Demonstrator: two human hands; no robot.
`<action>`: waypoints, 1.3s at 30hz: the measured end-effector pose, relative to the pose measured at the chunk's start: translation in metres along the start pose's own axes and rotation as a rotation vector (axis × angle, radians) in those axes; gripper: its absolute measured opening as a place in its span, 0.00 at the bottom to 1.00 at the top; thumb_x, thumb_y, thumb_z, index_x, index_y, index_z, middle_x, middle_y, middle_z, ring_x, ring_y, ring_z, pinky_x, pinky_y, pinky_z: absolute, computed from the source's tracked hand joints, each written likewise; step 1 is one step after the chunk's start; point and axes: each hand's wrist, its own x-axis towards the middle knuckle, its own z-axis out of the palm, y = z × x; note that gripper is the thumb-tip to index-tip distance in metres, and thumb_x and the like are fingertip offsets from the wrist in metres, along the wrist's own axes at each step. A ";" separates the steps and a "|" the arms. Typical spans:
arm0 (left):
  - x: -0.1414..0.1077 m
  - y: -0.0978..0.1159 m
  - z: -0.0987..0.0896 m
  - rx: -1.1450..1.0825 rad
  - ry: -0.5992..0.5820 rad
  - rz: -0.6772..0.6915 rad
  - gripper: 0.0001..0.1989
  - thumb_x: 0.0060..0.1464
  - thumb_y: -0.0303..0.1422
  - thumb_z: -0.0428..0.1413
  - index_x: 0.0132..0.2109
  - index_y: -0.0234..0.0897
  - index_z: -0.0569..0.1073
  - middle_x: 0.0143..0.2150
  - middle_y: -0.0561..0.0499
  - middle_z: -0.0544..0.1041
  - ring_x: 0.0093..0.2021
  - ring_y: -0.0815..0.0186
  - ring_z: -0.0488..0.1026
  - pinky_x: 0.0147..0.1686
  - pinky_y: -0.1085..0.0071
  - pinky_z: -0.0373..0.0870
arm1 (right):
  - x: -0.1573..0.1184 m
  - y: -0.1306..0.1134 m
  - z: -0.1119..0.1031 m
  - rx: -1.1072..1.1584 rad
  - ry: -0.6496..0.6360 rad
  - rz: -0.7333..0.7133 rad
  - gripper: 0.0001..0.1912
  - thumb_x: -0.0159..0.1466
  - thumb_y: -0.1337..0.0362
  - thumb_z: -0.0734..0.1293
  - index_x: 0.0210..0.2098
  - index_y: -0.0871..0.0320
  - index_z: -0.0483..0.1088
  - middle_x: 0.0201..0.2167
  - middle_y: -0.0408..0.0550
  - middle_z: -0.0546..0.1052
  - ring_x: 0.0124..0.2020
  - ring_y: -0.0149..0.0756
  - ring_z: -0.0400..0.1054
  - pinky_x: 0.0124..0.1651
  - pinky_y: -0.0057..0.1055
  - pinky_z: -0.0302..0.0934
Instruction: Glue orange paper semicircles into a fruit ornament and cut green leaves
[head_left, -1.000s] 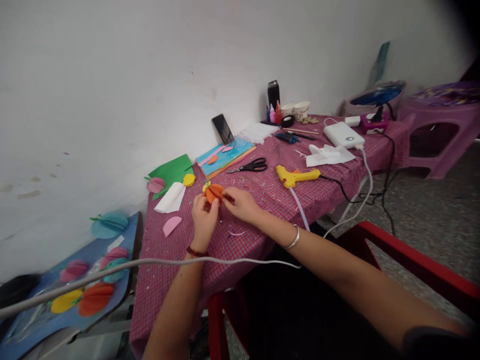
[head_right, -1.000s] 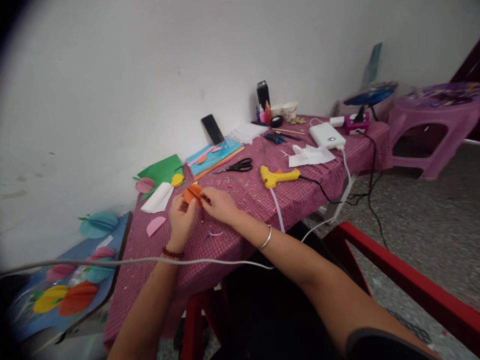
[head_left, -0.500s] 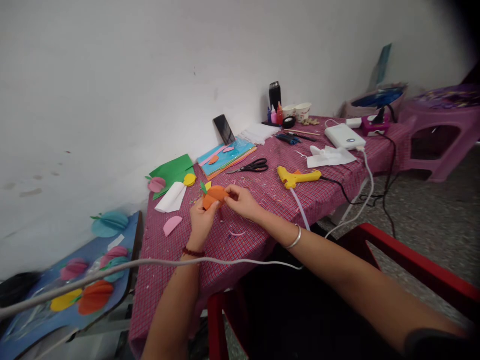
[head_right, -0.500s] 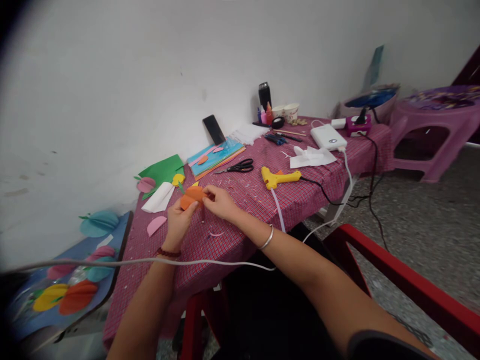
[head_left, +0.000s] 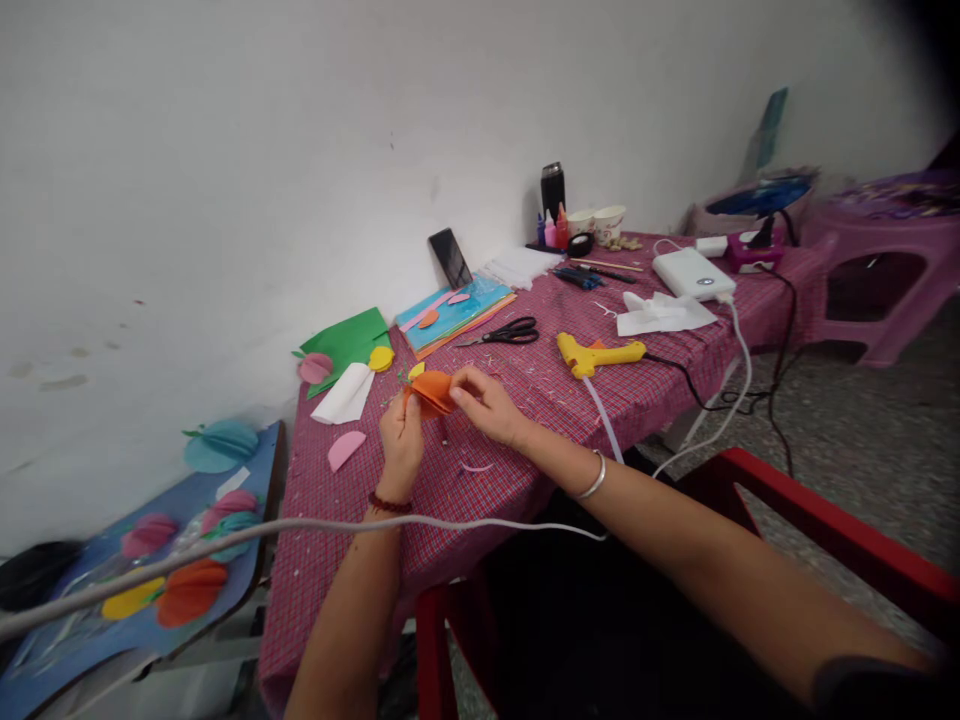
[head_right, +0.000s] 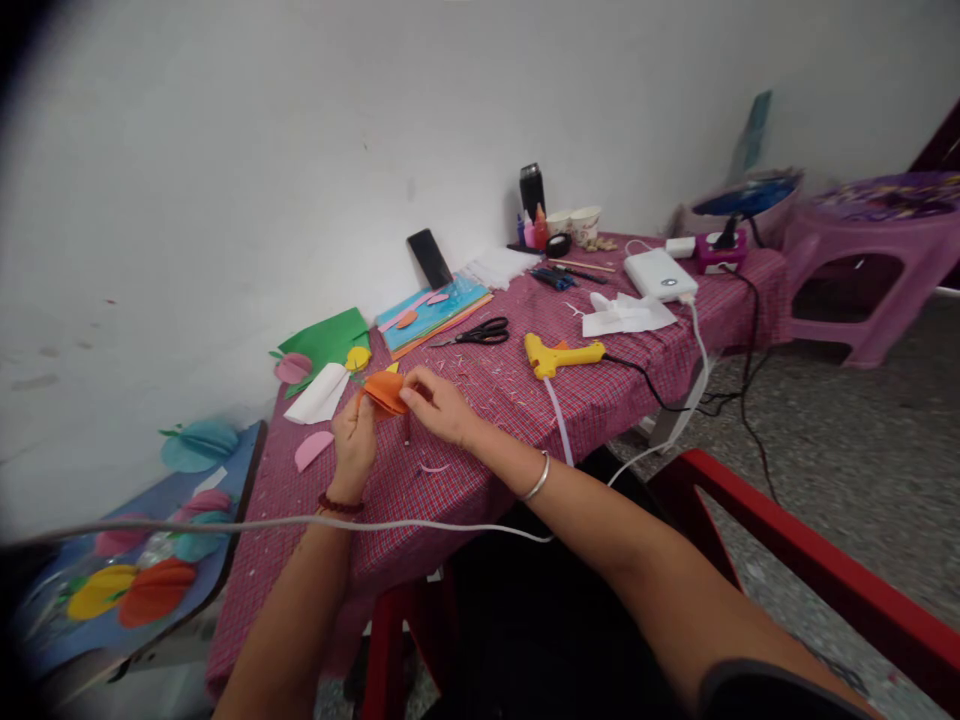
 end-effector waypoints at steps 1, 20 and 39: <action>0.000 0.000 0.000 -0.001 -0.001 0.003 0.16 0.60 0.43 0.52 0.41 0.37 0.78 0.36 0.49 0.76 0.37 0.64 0.71 0.40 0.71 0.65 | 0.000 0.001 0.001 0.041 0.022 0.026 0.11 0.66 0.54 0.60 0.36 0.55 0.62 0.31 0.43 0.69 0.32 0.34 0.65 0.38 0.32 0.61; 0.010 -0.016 0.001 -0.126 -0.003 -0.109 0.05 0.46 0.33 0.61 0.30 0.35 0.76 0.28 0.53 0.76 0.32 0.67 0.70 0.38 0.71 0.66 | 0.002 0.008 0.000 -0.198 -0.054 -0.069 0.17 0.56 0.64 0.73 0.43 0.57 0.68 0.39 0.46 0.67 0.37 0.35 0.63 0.40 0.32 0.60; 0.007 -0.007 0.001 -0.073 -0.138 0.042 0.09 0.52 0.36 0.59 0.30 0.35 0.76 0.27 0.52 0.75 0.29 0.68 0.68 0.33 0.71 0.66 | 0.004 0.019 0.001 0.073 0.139 0.083 0.07 0.61 0.63 0.63 0.35 0.58 0.72 0.31 0.45 0.76 0.33 0.34 0.68 0.39 0.31 0.63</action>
